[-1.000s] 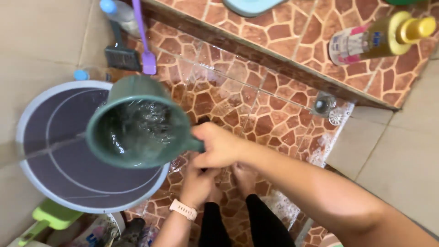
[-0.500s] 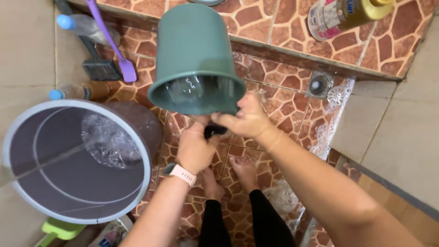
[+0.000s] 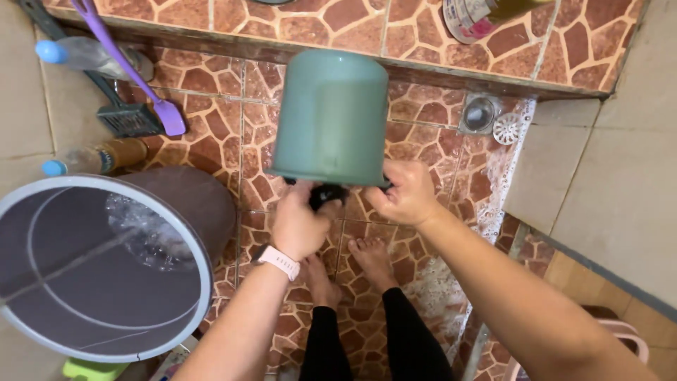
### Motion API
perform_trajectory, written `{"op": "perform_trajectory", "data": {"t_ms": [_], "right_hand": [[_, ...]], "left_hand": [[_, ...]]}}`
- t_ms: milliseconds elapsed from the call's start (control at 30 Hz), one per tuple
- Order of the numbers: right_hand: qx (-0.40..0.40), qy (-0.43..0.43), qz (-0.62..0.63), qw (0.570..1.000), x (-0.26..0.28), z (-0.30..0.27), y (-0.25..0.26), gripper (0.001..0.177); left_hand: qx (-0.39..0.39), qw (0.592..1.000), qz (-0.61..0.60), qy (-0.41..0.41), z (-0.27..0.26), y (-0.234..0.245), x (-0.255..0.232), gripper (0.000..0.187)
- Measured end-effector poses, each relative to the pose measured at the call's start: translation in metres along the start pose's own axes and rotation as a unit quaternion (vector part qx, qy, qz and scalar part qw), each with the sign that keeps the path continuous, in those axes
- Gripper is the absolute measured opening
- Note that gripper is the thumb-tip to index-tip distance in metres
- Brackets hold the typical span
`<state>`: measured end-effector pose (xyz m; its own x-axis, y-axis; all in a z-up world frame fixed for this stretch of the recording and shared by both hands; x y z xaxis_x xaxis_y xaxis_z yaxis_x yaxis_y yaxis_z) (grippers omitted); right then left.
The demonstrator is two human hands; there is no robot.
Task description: Wash a piece of black clothing by hand and then refill a soap bottle.
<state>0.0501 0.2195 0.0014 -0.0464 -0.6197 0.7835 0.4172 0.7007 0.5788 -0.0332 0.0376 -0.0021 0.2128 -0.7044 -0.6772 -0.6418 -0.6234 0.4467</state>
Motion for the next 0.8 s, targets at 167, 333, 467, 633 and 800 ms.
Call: {"op": "perform_trajectory", "data": {"t_ms": [167,333,467,633,800], "right_hand": [[0.003,0.019,-0.049,0.999,-0.001,-0.019,0.015,0.021],[0.012,0.103,-0.107,0.989,0.006,-0.043,0.031,0.027],[0.001,0.122,-0.103,0.987,0.014,-0.047,0.036,0.03],[-0.005,0.08,-0.083,0.993,0.04,-0.037,0.003,0.042],[0.3,0.04,-0.026,0.953,0.167,-0.005,-0.105,0.069]], "left_hand": [[0.041,0.994,0.017,-0.099,0.009,-0.034,0.068,0.022],[0.091,0.979,-0.179,0.042,0.012,-0.078,0.162,0.027],[0.119,0.763,-0.594,0.225,0.001,-0.103,0.213,0.037],[0.042,0.709,-0.653,0.262,-0.019,-0.084,0.199,0.045],[-0.056,0.925,-0.375,0.004,-0.04,-0.07,0.158,0.035]]}}
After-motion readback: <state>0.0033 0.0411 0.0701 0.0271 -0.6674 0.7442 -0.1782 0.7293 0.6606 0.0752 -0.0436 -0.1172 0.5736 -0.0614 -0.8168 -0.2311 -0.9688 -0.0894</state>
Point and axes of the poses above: each hand's wrist, its own z-axis towards the middle knuckle, its own y-axis out of the back of the hand, x = y × z, the point moved 5 cm from there along z, towards the middle knuckle, and after that the axes turned 8 degrees about -x, right-handed, at the moved point
